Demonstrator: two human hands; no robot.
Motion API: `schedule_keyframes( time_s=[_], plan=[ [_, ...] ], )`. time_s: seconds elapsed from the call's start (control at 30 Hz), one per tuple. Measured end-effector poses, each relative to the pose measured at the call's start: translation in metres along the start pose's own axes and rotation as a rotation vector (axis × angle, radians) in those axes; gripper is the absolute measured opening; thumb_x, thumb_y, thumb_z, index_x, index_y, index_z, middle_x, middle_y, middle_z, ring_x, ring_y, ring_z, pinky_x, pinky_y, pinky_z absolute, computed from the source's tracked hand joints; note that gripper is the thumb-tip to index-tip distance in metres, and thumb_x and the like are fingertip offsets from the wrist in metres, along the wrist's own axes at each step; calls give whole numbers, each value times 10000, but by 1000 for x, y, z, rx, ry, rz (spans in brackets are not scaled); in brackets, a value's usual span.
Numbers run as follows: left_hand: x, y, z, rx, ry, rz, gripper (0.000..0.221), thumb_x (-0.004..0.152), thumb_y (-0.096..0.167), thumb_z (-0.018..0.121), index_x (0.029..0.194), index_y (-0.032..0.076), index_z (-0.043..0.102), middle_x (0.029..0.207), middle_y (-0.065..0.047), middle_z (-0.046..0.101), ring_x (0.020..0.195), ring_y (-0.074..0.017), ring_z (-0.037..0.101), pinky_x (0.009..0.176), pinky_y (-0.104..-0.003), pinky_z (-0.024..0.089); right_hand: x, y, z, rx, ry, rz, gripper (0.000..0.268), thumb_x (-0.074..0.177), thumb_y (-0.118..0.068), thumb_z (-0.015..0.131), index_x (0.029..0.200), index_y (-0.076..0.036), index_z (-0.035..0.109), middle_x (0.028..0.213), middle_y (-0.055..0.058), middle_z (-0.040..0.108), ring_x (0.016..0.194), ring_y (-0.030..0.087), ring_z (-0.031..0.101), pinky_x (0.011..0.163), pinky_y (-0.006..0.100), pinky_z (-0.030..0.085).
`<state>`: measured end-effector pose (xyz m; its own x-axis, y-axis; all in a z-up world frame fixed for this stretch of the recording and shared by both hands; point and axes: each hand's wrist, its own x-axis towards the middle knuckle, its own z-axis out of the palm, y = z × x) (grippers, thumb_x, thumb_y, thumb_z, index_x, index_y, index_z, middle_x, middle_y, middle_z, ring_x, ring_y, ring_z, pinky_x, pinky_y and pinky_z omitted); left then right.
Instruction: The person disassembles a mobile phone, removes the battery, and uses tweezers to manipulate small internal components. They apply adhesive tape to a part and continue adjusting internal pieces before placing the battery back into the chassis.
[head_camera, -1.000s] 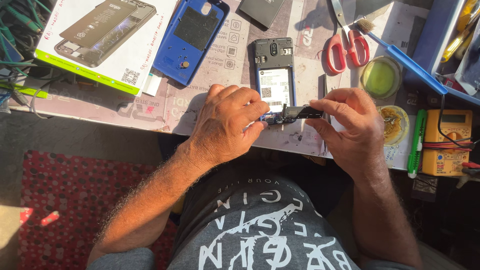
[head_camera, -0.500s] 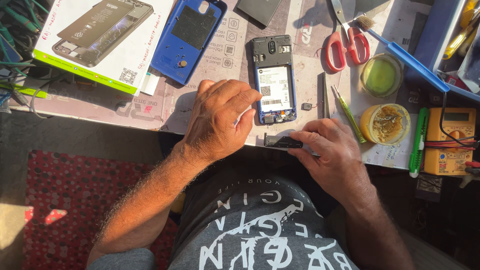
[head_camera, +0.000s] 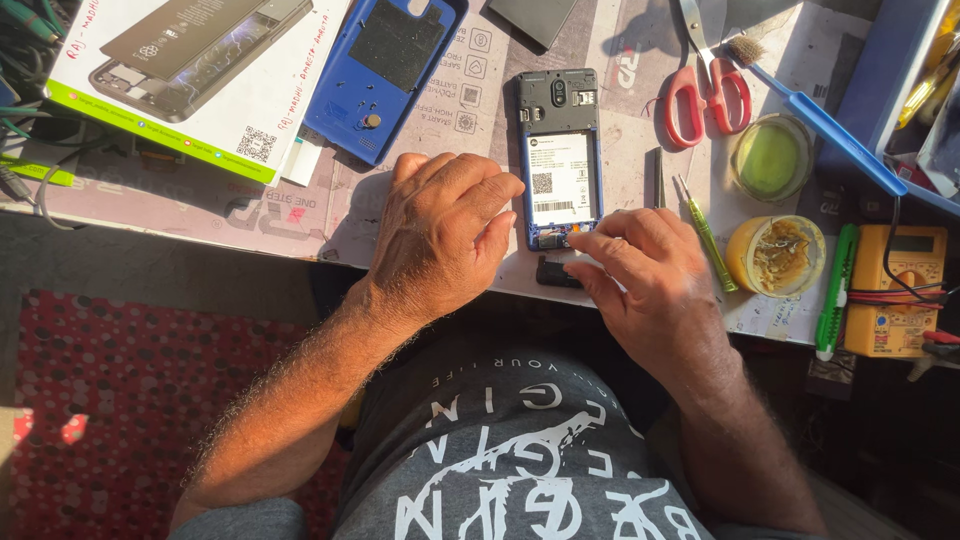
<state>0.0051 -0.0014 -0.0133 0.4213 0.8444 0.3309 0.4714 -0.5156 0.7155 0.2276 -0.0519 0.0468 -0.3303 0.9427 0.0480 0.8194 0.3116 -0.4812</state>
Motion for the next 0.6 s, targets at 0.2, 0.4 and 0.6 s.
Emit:
schedule_keyframes(
  time_s=[0.2, 0.4, 0.6],
  plan=[
    [0, -2, -2, -41, 18, -9, 315, 833, 70, 802, 1123, 69, 677, 1049, -51, 677, 983, -234, 660, 894, -440, 414, 19, -5, 4, -17, -25, -89, 284, 763, -95, 866, 1020, -42, 758, 955, 82, 673, 881, 276, 638, 775, 425, 492],
    [1, -4, -2, -49, 1, -2, 313, 838, 76, 804, 1123, 73, 674, 1064, -51, 677, 1000, -229, 664, 903, -433, 418, 22, -3, 7, -24, -33, -99, 250, 778, -95, 863, 995, -38, 753, 928, 74, 669, 874, 271, 643, 777, 421, 502],
    [0, -5, 0, -36, -10, 11, 298, 837, 72, 783, 1115, 68, 676, 1061, -54, 675, 1007, -229, 662, 903, -435, 419, 20, -2, 11, -11, -15, -95, 190, 822, -74, 839, 972, -17, 737, 922, 85, 674, 857, 272, 647, 772, 418, 513]
  ],
)
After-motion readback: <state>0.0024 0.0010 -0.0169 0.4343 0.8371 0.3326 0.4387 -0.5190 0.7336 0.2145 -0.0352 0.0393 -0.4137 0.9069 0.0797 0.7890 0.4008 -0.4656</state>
